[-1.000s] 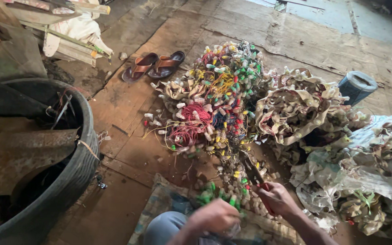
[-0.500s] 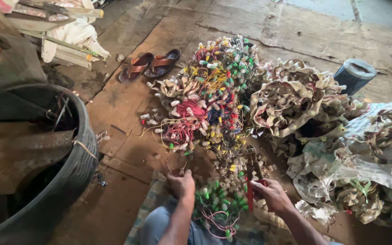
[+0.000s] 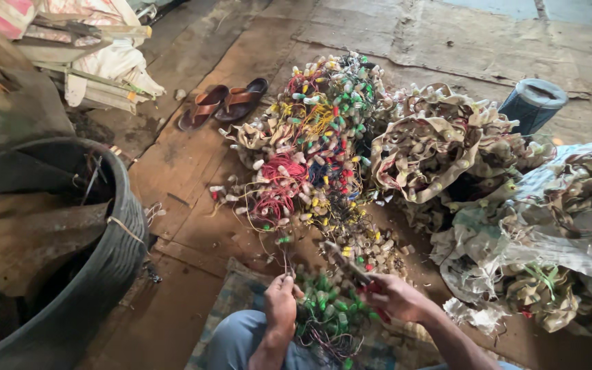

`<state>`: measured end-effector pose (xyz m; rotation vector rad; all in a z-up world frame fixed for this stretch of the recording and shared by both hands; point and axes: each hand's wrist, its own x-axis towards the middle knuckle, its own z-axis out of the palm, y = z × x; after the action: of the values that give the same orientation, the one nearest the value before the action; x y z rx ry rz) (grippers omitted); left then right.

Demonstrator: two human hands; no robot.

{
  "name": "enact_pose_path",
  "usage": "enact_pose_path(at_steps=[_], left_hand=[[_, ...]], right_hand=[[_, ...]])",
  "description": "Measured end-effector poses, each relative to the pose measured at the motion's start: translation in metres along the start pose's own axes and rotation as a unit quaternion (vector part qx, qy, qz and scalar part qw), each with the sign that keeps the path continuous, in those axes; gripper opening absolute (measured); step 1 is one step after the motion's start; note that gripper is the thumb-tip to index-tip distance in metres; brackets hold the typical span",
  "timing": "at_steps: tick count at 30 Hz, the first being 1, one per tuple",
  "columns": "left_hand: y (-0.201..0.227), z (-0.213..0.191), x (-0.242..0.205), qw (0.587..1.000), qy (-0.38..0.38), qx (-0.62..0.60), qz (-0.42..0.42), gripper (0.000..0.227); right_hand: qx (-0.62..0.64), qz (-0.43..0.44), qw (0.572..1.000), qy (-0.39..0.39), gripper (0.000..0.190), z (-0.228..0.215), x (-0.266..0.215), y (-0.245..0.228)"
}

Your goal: The person sits on a mat and uses a knife to cut the plastic casings off a string of small decorative lights. The removed plastic pieces are dropped onto the floor, and the person continues to process the string of lights.

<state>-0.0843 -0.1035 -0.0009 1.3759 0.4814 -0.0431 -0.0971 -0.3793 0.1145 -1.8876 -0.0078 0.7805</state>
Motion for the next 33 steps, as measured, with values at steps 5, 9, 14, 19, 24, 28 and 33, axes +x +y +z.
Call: enact_pose_path(at_steps=[5,9,14,19,24,28,33], left_hand=[[-0.008,-0.002,0.004,0.998,0.026,0.056,-0.011,0.026],[-0.003,-0.011,-0.007,0.99,0.025,0.139,-0.01,0.024],[0.017,-0.011,-0.01,0.978,0.02,0.208,-0.027,0.025],[0.017,-0.012,-0.007,0.954,0.031,0.298,0.011,0.027],[0.016,-0.009,0.002,0.932,0.056,0.351,0.069,0.029],[0.028,-0.015,-0.002,0.94,0.009,0.331,0.079,0.029],[0.055,-0.022,-0.009,0.94,-0.08,0.31,0.121,0.025]], right_hand=[[-0.233,-0.059,0.97,-0.036,0.047,0.011,0.028,0.007],[-0.225,-0.068,0.968,-0.09,0.034,0.021,0.04,0.011],[-0.221,-0.057,0.967,-0.113,0.041,0.024,0.041,-0.003],[-0.227,-0.128,0.959,-0.11,0.054,0.023,0.038,-0.02],[-0.268,-0.138,0.948,-0.103,0.055,0.024,0.036,-0.032],[-0.31,-0.055,0.945,-0.086,0.059,0.026,0.037,-0.023],[-0.329,-0.108,0.937,-0.039,0.055,0.027,0.047,-0.008]])
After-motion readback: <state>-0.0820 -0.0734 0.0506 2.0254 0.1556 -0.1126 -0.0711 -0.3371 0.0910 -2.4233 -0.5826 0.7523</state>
